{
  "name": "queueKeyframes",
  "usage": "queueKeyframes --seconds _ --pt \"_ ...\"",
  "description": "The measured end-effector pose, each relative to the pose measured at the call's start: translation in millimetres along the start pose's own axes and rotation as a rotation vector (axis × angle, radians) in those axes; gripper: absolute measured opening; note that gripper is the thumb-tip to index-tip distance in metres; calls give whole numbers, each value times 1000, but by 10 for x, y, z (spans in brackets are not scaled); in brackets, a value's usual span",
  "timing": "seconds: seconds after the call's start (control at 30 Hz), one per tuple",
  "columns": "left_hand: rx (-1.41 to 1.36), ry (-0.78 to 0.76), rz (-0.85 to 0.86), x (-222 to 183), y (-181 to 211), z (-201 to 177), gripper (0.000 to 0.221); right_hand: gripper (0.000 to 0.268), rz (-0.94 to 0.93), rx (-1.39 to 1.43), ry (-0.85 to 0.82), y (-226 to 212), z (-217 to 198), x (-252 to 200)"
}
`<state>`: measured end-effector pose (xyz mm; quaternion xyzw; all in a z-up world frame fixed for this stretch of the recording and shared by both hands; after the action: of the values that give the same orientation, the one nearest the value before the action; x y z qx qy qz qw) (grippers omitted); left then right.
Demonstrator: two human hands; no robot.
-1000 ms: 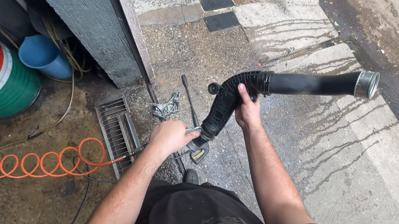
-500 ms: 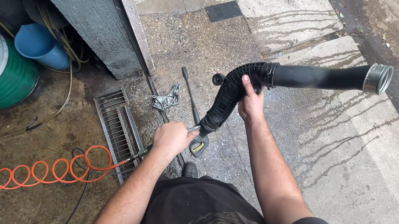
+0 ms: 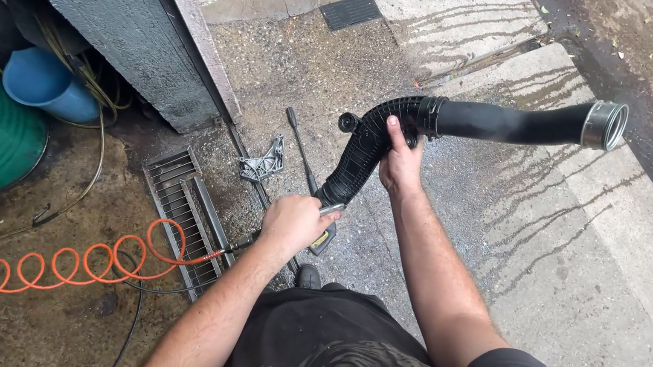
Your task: Drying a rubber automotive hose using a compressed air nozzle to remove water from the interior and exterior surfaces.
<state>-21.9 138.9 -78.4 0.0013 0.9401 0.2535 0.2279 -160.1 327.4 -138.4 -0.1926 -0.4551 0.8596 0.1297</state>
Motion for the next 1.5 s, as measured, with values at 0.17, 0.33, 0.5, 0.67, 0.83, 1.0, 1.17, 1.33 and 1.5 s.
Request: queueKeyframes --seconds 0.17,0.33,0.5,0.67,0.83,1.0,1.17,1.33,1.5 --pt "-70 40 -12 35 43 4 48 43 9 -10 7 41 -65 14" --pt "-41 64 -31 11 -8 -8 48 47 13 -15 13 138 -187 33" --pt "-28 19 -57 -19 -60 39 46 43 11 -32 34 255 -324 94" --pt "-57 41 -63 -52 -35 -4 47 43 13 -2 18 104 -40 -88" --pt "-133 109 -66 -144 99 -194 49 44 18 -10 8 172 -110 -71" --pt "-180 115 -39 -104 129 -174 48 41 44 -42 -13 138 -56 -184" --pt "-186 114 -27 27 144 -113 49 42 59 -30 -27 172 -74 -218" --pt "-191 121 -58 90 94 -167 52 43 80 -28 -36 218 -86 -227" --pt "-149 102 -40 111 169 -244 50 43 80 -46 -25 283 -181 -206"
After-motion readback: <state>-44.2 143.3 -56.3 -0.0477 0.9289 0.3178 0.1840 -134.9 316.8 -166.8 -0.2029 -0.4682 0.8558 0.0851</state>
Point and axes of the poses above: each hand's wrist, its own x-axis towards the middle knuckle, its own z-axis out of the palm, y = z × x, the point moved 6 cm from there along x, towards the middle knuckle, and after that the axes turned 5 degrees about -x, right-handed, at the moved point
